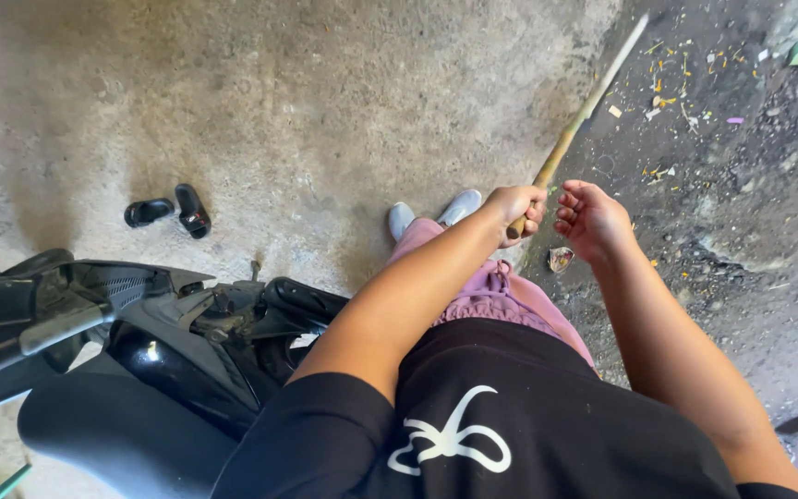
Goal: Sweeping the concrete floor of a garage area using a small broom.
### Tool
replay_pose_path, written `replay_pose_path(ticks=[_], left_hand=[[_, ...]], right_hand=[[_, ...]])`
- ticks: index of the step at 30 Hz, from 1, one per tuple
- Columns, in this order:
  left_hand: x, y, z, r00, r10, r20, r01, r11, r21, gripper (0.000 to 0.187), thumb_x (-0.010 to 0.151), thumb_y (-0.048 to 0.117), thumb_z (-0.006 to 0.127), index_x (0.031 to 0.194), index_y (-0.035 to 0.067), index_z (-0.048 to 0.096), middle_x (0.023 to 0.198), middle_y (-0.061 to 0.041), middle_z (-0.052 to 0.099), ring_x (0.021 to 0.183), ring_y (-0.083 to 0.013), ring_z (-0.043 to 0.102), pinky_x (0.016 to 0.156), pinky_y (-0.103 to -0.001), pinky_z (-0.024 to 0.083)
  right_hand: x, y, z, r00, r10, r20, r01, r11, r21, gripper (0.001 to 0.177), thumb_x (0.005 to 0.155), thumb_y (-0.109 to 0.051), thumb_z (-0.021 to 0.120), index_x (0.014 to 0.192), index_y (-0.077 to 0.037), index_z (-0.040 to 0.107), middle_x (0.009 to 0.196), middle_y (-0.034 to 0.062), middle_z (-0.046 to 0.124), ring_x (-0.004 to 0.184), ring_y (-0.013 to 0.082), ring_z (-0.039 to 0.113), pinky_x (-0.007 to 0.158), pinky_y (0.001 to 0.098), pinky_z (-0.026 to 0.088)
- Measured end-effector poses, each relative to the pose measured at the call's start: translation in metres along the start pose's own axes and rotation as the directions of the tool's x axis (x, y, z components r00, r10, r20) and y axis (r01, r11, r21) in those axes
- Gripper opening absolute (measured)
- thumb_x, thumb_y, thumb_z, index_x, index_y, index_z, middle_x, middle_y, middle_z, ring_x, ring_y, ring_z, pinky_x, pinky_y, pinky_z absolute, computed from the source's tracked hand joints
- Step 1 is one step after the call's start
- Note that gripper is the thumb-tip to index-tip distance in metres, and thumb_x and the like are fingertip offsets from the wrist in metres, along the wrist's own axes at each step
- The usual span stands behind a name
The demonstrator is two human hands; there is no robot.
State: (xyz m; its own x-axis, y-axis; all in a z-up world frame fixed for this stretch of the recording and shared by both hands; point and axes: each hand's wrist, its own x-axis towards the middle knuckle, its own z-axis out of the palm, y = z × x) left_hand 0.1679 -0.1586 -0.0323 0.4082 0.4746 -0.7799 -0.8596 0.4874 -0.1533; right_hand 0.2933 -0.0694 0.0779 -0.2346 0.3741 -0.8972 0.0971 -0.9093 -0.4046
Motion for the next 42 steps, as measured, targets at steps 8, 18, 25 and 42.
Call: replay_pose_path(ticks=[8,18,25,42], left_hand=[[-0.109,0.079,-0.037,0.807,0.543,-0.233,-0.558,0.83,0.001,0.022,0.095,0.021,0.057,0.076,0.011,0.05,0.06,-0.001,0.05,0.045,-0.0121,0.047,0.039,-0.03,0.04],[-0.18,0.239,-0.217,0.678,0.458,-0.575,-0.731,0.497,-0.467,0.03,0.106,0.032,0.046,0.083,0.013,0.042,0.062,0.0,0.042,0.046,-0.0127,0.042,0.043,-0.028,0.039],[-0.104,0.29,-0.141,0.847,0.373,-0.378,-0.484,0.834,-0.263,0.004,0.096,0.007,0.049,0.096,0.01,0.046,0.065,-0.006,0.048,0.047,-0.0191,0.048,0.042,-0.034,0.038],[-0.221,0.608,-0.175,0.775,0.414,-0.477,-0.587,0.751,-0.303,0.032,0.107,0.041,0.046,0.091,0.013,0.047,0.059,0.0,0.046,0.045,-0.0121,0.042,0.044,-0.031,0.04]], right_hand=[[0.019,-0.007,0.071,0.985,0.011,0.175,-0.007,1.0,-0.027,0.008,0.097,-0.02,0.063,0.102,-0.013,0.063,0.074,-0.0034,0.057,0.064,0.0116,0.052,0.059,0.0301,0.044],[0.05,-0.048,0.241,0.971,0.095,0.219,-0.025,0.953,-0.303,0.009,0.096,-0.021,0.061,0.1,-0.014,0.064,0.079,-0.0018,0.061,0.068,0.0129,0.056,0.064,0.0319,0.048],[0.116,-0.092,0.336,0.982,0.113,0.149,-0.059,0.945,-0.323,0.012,0.097,-0.019,0.057,0.103,-0.014,0.065,0.079,-0.0009,0.061,0.069,0.0141,0.058,0.063,0.0327,0.049],[0.185,-0.163,0.439,0.997,0.067,0.041,-0.058,0.981,-0.185,0.014,0.099,-0.02,0.057,0.107,-0.011,0.063,0.081,0.0012,0.062,0.07,0.0155,0.058,0.063,0.034,0.049]])
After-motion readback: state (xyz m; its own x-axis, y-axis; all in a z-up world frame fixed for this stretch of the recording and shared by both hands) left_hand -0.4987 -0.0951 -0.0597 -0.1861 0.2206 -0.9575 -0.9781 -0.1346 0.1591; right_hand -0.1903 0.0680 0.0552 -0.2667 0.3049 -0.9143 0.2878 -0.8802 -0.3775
